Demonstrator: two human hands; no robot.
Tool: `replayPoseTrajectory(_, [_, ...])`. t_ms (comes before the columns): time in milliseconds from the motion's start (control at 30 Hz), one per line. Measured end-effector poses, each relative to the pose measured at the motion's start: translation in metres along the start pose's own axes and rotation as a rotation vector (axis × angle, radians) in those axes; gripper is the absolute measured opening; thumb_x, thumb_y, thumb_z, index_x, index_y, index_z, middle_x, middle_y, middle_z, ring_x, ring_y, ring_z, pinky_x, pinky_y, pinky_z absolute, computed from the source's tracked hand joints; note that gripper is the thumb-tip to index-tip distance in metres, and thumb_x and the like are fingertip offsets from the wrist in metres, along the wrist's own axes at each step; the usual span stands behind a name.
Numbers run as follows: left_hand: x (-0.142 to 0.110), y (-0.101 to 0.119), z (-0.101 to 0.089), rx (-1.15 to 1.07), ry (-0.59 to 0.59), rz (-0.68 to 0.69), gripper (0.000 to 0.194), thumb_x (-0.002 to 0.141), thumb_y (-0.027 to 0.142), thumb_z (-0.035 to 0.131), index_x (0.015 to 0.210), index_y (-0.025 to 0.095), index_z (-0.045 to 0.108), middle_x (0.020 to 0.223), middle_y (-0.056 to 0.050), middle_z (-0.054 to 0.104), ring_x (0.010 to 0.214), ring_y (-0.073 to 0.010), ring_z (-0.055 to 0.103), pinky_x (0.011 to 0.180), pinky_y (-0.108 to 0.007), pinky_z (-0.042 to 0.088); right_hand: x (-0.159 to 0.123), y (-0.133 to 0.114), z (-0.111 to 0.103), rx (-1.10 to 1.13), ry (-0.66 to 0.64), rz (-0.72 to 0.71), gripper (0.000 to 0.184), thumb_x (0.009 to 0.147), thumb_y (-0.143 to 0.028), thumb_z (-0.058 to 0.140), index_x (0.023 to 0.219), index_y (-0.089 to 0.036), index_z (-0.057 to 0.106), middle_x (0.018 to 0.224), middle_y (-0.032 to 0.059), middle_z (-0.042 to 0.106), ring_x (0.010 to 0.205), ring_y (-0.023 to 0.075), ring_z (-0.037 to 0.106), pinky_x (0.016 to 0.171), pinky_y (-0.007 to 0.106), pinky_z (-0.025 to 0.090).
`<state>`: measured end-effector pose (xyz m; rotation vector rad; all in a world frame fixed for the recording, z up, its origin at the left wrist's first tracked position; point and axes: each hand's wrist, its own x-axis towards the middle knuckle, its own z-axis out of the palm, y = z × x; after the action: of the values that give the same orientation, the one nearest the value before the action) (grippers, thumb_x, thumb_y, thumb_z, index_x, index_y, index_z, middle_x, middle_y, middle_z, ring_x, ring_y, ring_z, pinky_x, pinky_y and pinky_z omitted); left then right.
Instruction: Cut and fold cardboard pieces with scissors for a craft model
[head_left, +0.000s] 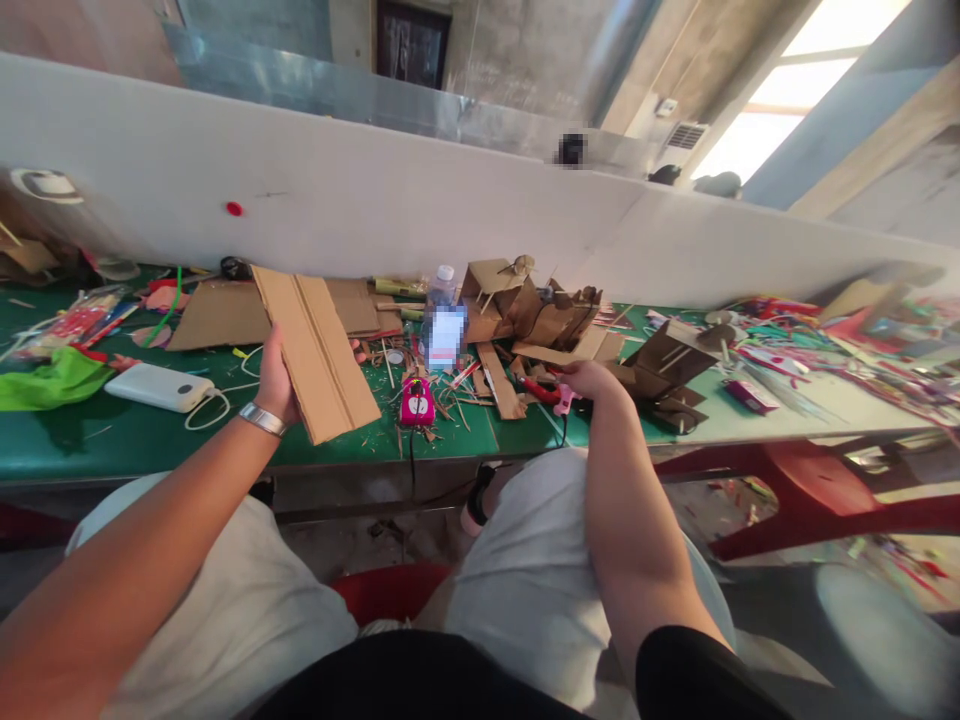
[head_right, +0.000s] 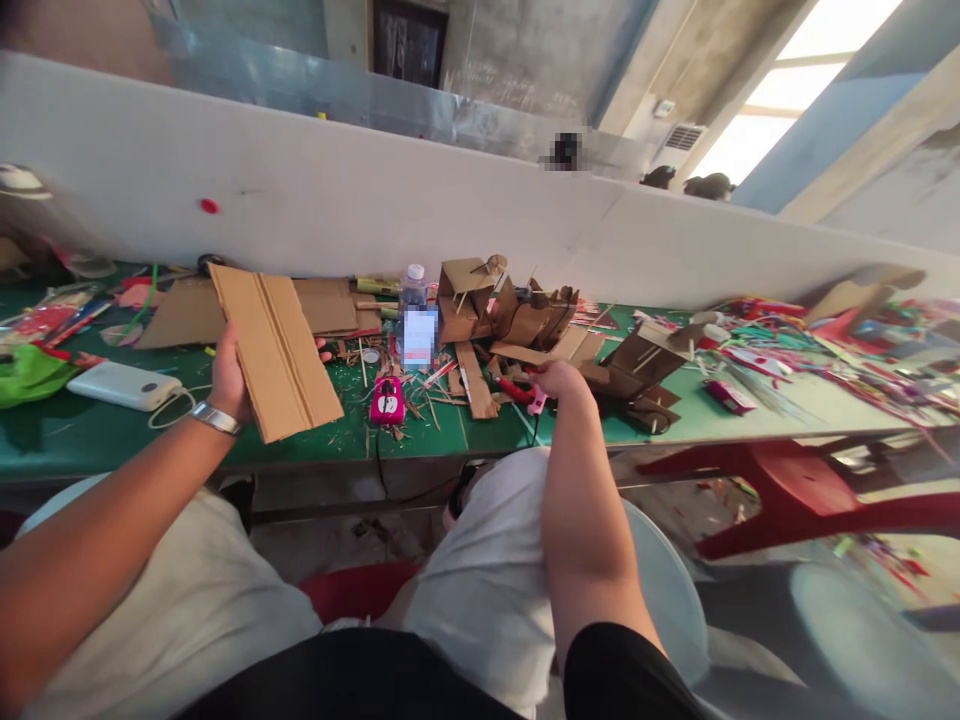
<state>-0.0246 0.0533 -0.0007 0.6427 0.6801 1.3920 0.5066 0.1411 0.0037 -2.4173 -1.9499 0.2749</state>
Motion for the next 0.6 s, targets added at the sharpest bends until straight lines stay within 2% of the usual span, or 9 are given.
replayPoseTrajectory(67, [0.001,0.001,0.0,-0.013,0.034,0.024,0.088,0.096,0.086,0.034,0.135,0.014,0.068,0.114,-0.02,0.082,0.106,-0.0405,0.08,0.086,-0.056,0.067,-0.003,-0.015,-0.001,-0.025,-0.055,-0.01,0.036,0.106,-0.038,0.07,0.136,-0.02,0.067,0.139,0.0115,0.068,0.117,0.0267,0.071,0.099,0.047,0.063])
replayPoseTrajectory(167, [0.003,0.002,-0.002,-0.015,0.09,0.058,0.087,0.097,0.085,0.031,0.132,0.015,0.068,0.11,-0.019,0.082,0.103,-0.0384,0.081,0.085,-0.054,0.067,-0.013,-0.046,0.005,-0.041,-0.086,-0.125,0.036,0.105,-0.039,0.07,0.135,-0.019,0.068,0.138,0.0107,0.068,0.118,0.0278,0.071,0.099,0.047,0.063])
replayPoseTrajectory(333, [0.006,-0.003,-0.005,0.021,0.179,0.093,0.082,0.092,0.087,0.042,0.125,0.016,0.068,0.102,-0.017,0.081,0.1,-0.0381,0.081,0.086,-0.053,0.067,-0.036,-0.111,0.034,-0.029,-0.203,-0.387,0.035,0.106,-0.039,0.069,0.134,-0.019,0.068,0.137,0.0109,0.069,0.116,0.0265,0.071,0.098,0.047,0.063])
replayPoseTrajectory(433, [0.007,-0.005,-0.006,0.061,0.208,0.099,0.081,0.089,0.088,0.046,0.121,0.017,0.068,0.097,-0.015,0.081,0.099,-0.0382,0.081,0.086,-0.053,0.067,-0.045,-0.143,0.052,-0.023,-0.252,-0.487,0.036,0.106,-0.039,0.069,0.135,-0.019,0.068,0.138,0.0108,0.069,0.117,0.0275,0.071,0.099,0.048,0.063])
replayPoseTrajectory(533, [0.007,-0.007,-0.006,0.096,0.193,0.091,0.083,0.087,0.09,0.048,0.121,0.017,0.068,0.097,-0.014,0.081,0.098,-0.0383,0.081,0.085,-0.053,0.067,-0.048,-0.157,0.058,-0.024,-0.266,-0.525,0.035,0.106,-0.038,0.069,0.136,-0.02,0.067,0.14,0.0117,0.068,0.118,0.0265,0.071,0.1,0.048,0.063])
replayPoseTrajectory(600, [0.007,-0.007,-0.007,0.103,0.169,0.082,0.084,0.086,0.09,0.049,0.123,0.017,0.067,0.098,-0.014,0.081,0.099,-0.0388,0.081,0.084,-0.053,0.067,-0.044,-0.153,0.055,-0.022,-0.262,-0.511,0.034,0.107,-0.039,0.068,0.135,-0.02,0.068,0.14,0.0114,0.068,0.118,0.0265,0.071,0.1,0.047,0.063])
